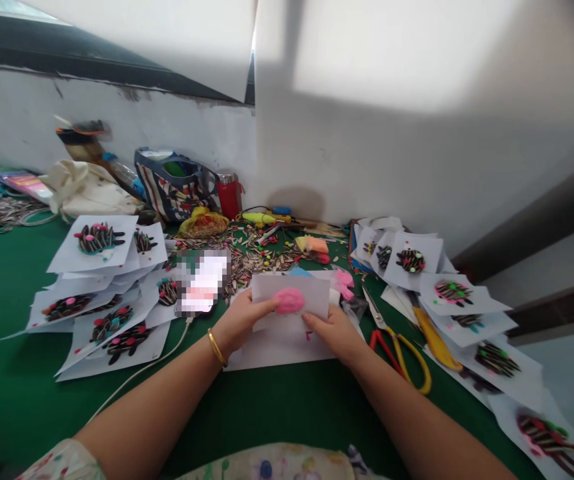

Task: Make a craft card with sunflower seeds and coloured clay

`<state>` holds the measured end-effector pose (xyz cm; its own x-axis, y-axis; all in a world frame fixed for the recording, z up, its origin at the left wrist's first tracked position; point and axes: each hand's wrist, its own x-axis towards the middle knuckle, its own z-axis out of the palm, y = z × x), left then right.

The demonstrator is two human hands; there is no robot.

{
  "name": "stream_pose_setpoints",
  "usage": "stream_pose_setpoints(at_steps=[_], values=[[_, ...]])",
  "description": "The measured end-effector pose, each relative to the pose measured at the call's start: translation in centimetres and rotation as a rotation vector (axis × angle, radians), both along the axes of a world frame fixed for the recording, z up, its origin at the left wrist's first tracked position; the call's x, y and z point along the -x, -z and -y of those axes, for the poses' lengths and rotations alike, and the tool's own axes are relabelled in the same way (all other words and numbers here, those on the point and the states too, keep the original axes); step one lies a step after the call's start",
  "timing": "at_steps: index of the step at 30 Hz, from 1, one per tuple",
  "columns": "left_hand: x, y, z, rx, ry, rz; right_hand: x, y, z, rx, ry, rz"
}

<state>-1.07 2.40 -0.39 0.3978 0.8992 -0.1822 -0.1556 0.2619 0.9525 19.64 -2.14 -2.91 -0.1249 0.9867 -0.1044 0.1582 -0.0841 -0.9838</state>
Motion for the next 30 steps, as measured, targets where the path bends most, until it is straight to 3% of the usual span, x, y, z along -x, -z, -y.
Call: stream_pose_setpoints(at_steps=[14,30], values=[[-0.1,-0.5,0.5,0.032,0.007,0.045,0.5,-1.3,0.7,-0.091,0.022,0.190],[-0.3,-0.3,0.9,0.029,-0.041,0.093,1.1,-1.3,1.0,-0.193,-0.083,0.148]])
